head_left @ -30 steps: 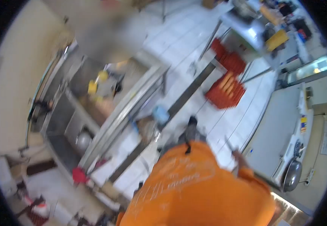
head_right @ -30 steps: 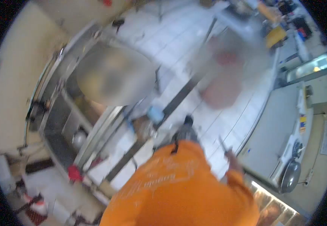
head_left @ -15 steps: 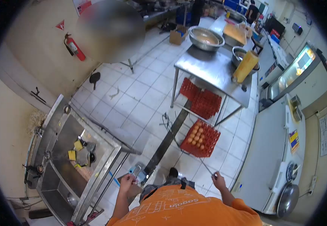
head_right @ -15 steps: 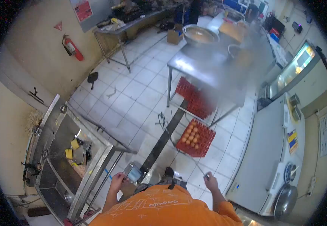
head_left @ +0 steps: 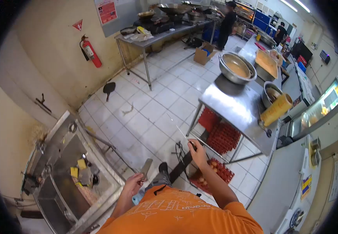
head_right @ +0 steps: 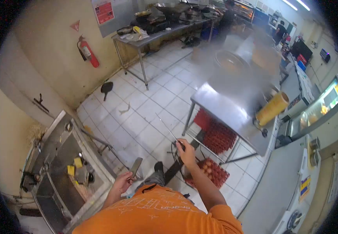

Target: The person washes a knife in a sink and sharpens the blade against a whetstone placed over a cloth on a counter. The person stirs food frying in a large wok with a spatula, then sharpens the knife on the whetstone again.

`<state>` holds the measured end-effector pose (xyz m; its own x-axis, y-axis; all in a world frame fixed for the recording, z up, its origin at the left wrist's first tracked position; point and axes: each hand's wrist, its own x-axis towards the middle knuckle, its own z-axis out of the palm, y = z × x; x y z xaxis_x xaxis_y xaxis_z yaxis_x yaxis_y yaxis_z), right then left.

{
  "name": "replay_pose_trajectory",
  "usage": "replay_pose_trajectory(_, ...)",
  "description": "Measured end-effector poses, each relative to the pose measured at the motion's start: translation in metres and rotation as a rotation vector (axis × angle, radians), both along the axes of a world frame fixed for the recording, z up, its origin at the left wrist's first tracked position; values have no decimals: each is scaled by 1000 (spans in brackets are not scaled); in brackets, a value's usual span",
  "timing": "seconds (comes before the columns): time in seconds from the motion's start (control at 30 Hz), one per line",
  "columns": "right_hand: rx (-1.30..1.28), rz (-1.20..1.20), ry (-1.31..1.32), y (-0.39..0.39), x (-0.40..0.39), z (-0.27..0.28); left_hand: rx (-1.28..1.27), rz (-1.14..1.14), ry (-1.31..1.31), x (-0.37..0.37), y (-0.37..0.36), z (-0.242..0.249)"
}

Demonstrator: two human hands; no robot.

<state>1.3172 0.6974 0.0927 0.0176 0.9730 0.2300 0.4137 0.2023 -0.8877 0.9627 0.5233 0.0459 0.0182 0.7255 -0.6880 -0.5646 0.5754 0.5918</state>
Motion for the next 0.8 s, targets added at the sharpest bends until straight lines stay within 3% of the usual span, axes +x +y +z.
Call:
replay_pose_trajectory(0.03,79,7,64,31,-2,-5,38,-28,-4,-4,32,-3)
replay_pose_trajectory(0.13,-87,-87,-39,72,19,-4,43,-104,98,-18,129,4)
replay_pose_trajectory(0.27,-185,-273,50,66,54,-26,64,-320,291,-28,263,52)
replay_pose_trajectory(0.37,-265,-454,23,62,57,-5,118,-502,438,-25,373,70)
replay_pose_trajectory(0.4,-292,-512,10,60,55,-2,210,-471,389,-22,408,56)
replay_pose_trajectory(0.47,-239,-589,67,80,46,-2,274,-437,375,5,479,80)
replay_pose_trajectory(0.5,-236,-563,148,99,39,10,290,-507,412,4,520,72)
replay_pose_trajectory(0.53,-253,-548,120,125,30,30,284,-427,391,20,554,83)
replay_pose_trajectory(0.57,-197,-527,60,153,21,51,329,-492,423,24,596,95)
replay_pose_trajectory(0.6,-229,-517,208,178,16,46,377,-549,449,25,626,102)
replay_pose_trajectory(0.67,-202,-451,209,234,16,7,393,-515,436,27,678,122)
replay_pose_trajectory(0.8,-275,-341,220,359,1,28,370,-478,575,-15,761,114)
